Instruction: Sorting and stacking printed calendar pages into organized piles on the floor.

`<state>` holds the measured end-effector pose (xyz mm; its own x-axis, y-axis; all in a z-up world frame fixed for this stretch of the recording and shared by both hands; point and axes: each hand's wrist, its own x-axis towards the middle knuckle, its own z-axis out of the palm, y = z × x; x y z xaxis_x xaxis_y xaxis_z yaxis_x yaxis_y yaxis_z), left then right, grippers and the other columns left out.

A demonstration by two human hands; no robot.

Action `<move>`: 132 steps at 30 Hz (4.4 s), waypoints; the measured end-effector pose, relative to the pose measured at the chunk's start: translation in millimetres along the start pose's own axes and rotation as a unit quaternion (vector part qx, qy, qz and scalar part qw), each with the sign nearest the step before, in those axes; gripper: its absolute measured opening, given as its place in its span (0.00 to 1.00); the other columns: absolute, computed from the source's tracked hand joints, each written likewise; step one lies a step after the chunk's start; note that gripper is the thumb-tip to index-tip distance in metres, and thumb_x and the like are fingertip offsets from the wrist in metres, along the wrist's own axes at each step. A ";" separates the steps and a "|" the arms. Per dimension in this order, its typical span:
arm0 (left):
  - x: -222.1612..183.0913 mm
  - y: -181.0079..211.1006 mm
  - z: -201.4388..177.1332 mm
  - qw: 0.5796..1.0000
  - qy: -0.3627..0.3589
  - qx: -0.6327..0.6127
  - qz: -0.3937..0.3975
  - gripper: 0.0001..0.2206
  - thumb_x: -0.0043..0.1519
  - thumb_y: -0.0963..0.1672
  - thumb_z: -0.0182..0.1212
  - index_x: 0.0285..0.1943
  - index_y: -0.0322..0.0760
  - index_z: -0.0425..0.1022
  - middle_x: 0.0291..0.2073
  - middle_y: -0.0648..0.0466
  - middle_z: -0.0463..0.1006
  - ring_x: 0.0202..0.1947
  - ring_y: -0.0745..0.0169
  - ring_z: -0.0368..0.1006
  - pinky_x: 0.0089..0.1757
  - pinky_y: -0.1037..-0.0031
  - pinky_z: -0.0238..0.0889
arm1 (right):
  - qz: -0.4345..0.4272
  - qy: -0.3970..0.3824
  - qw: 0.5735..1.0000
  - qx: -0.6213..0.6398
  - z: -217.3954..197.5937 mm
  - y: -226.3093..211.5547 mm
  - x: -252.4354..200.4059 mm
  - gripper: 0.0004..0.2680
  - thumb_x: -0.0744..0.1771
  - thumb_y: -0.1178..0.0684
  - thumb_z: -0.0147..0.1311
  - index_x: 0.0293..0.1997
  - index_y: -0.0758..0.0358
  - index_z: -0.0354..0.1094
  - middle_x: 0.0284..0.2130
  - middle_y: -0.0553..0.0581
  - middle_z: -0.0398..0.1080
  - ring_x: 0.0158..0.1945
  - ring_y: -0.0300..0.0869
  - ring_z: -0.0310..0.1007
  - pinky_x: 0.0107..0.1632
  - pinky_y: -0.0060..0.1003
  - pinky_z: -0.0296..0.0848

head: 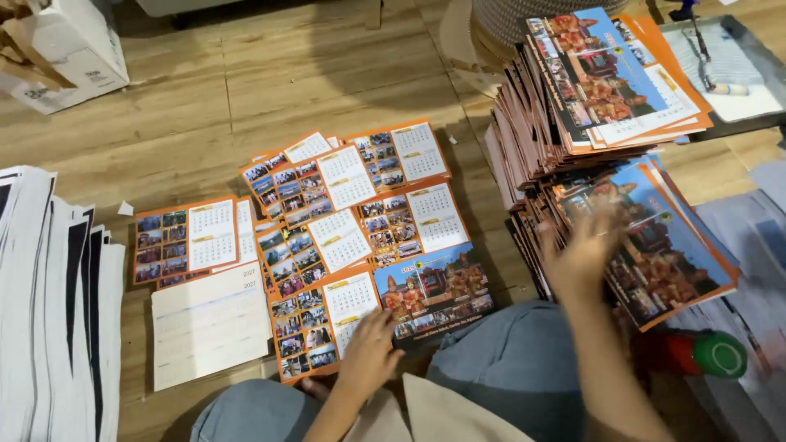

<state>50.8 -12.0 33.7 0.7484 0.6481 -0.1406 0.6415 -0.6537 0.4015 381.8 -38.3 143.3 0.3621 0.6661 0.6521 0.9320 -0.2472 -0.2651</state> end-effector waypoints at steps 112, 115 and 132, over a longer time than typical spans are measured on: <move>150.3 -75.2 10.9 0.947 0.222 0.206 0.109 0.06 0.54 0.38 0.55 0.35 0.42 0.74 0.26 0.56 0.76 0.32 0.61 0.75 0.41 0.75 0.65 | 0.292 -0.387 0.842 0.236 152.2 -41.2 14.7 0.12 0.63 0.46 0.48 0.51 0.42 0.59 0.42 0.65 0.71 0.45 0.61 0.71 0.49 0.53 0.68; 156.5 -88.7 26.0 0.961 0.193 0.173 0.093 0.05 0.54 0.37 0.55 0.32 0.41 0.74 0.22 0.57 0.75 0.28 0.63 0.74 0.38 0.76 0.66 | 0.291 -0.381 0.841 0.251 146.1 -48.2 17.0 0.13 0.63 0.45 0.46 0.52 0.37 0.59 0.41 0.64 0.72 0.45 0.60 0.71 0.50 0.52 0.68; 228.8 -43.3 -89.3 0.822 0.422 -0.321 -0.209 0.10 0.66 0.43 0.39 0.51 0.39 0.65 0.42 0.48 0.77 0.35 0.55 0.74 0.43 0.63 0.63 | 0.230 -0.224 0.928 0.186 168.6 -22.3 1.2 0.11 0.62 0.46 0.54 0.45 0.54 0.71 0.25 0.71 0.72 0.37 0.62 0.73 0.42 0.53 0.71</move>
<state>179.2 199.6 65.0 -0.0713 0.9809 0.1810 0.3900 -0.1396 0.9102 358.8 86.6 30.2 0.6004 0.7967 0.0696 0.5794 -0.3734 -0.7245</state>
